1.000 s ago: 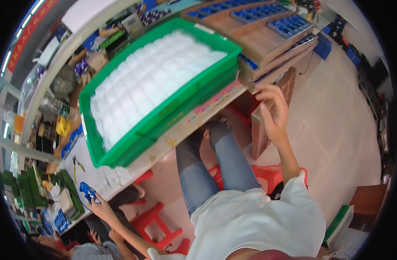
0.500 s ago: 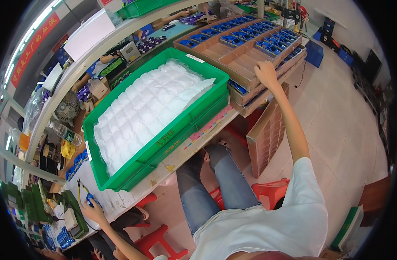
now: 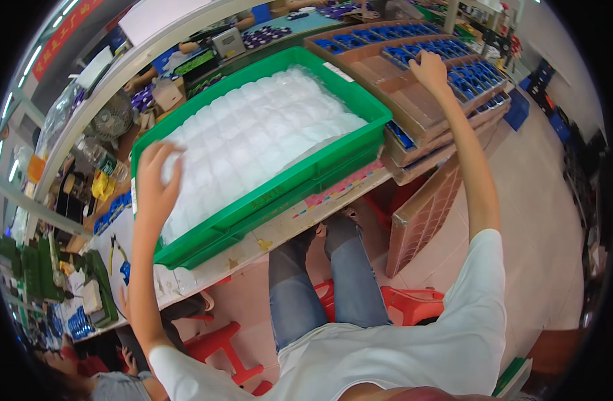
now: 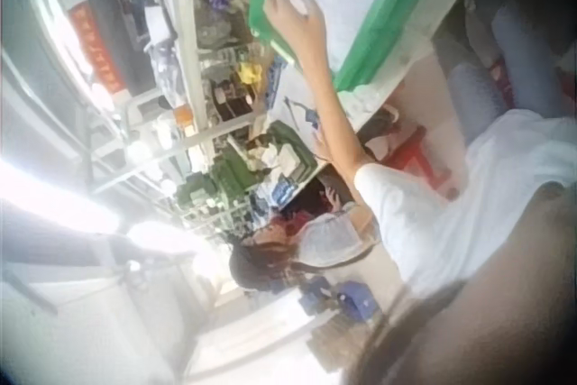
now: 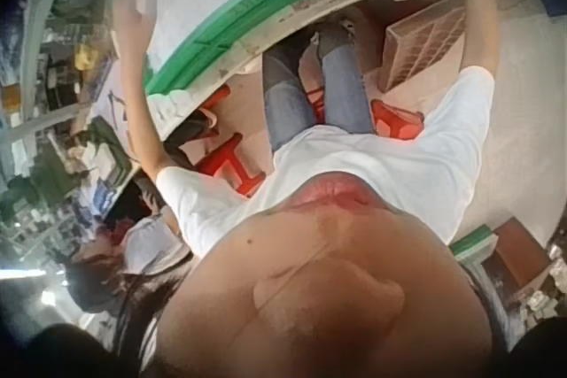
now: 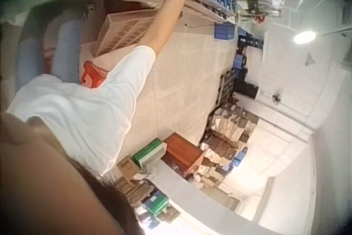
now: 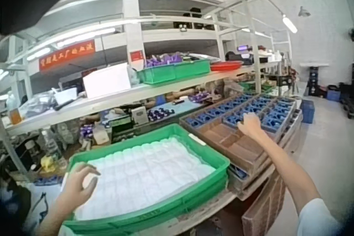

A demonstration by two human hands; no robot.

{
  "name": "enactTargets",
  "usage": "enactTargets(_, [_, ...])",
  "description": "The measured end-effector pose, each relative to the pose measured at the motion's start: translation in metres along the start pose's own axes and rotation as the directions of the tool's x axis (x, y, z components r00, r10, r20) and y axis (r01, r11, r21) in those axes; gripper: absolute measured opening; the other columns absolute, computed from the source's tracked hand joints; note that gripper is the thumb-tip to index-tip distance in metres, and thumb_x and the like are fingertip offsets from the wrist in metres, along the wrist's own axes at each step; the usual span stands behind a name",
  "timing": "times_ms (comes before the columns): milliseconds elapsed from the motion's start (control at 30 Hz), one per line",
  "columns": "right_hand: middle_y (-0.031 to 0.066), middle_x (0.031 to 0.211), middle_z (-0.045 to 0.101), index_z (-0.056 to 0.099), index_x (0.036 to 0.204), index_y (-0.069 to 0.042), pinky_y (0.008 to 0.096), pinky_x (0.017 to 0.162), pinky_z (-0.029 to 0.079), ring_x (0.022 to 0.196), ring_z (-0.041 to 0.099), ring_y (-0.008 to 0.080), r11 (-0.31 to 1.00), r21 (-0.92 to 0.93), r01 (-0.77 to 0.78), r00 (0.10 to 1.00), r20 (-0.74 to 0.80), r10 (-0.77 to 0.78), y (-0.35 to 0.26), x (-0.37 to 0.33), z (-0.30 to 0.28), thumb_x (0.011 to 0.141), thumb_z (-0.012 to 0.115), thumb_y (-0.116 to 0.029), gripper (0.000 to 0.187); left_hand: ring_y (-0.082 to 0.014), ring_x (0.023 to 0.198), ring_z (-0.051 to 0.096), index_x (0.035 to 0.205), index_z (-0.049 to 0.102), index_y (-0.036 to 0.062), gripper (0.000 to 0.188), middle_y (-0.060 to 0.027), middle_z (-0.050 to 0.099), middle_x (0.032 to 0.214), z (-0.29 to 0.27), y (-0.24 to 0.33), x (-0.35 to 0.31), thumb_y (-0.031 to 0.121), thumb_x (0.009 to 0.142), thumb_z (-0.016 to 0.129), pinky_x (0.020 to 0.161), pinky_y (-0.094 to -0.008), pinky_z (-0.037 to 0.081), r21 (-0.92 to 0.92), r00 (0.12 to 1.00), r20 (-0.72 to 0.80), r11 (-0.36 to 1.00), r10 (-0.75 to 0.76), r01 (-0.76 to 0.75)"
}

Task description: The person assembles toy cars by taking clear plastic window inserts from a container and pressing them into the toy car bodies by hand.

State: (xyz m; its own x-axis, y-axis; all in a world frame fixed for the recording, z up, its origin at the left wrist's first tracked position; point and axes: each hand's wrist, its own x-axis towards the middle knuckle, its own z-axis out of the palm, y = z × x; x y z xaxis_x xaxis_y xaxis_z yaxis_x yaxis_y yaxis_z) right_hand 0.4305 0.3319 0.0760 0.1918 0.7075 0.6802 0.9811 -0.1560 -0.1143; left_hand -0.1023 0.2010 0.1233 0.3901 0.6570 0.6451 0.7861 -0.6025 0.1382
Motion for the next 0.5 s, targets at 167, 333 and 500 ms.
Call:
enactTargets(167, [0.0226, 0.116, 0.048, 0.053, 0.109, -0.001, 0.0480, 0.090, 0.033, 0.110, 0.044, 0.0373, 0.950, -0.099, -0.297, 0.865, 0.393, 0.312, 0.009, 0.040, 0.069, 0.076, 0.041, -0.043, 0.055, -0.0314, 0.083, 0.051, 0.078, 0.058, 0.0029, 0.009, -0.0150, 0.055, 0.081, 0.090, -0.001, 0.086, 0.008, 0.071, 0.056, 0.072, -0.0376, 0.041, -0.204, 0.973, 0.078, 0.959, 0.216, -0.197])
enactTargets(333, [0.0161, 0.122, 0.046, 0.052, 0.114, -0.007, 0.0588, 0.091, 0.022, 0.114, 0.040, 0.0370, 0.952, -0.210, -0.224, 0.838, 0.457, 0.298, -0.002, 0.049, 0.070, 0.077, 0.037, -0.035, 0.048, -0.0320, 0.077, 0.054, 0.074, 0.060, 0.0024, 0.015, -0.0164, 0.056, 0.075, 0.190, 0.024, 0.132, 0.017, 0.070, 0.059, 0.068, -0.0385, 0.043, -0.312, 0.966, 0.148, 0.937, 0.214, -0.160])
enactTargets(500, [0.0149, 0.117, 0.050, 0.057, 0.108, -0.008, 0.0534, 0.092, 0.025, 0.111, 0.043, 0.0345, 0.958, -0.277, -0.071, 0.879, 0.438, 0.192, -0.006, 0.058, 0.082, 0.076, 0.041, -0.033, 0.044, -0.0313, 0.076, 0.056, 0.072, 0.062, 0.0004, 0.039, -0.0175, 0.059, 0.076, 0.244, 0.052, 0.148, 0.038, 0.065, 0.066, 0.067, -0.0377, 0.045, -0.087, 0.949, 0.305, 0.990, -0.083, 0.115])
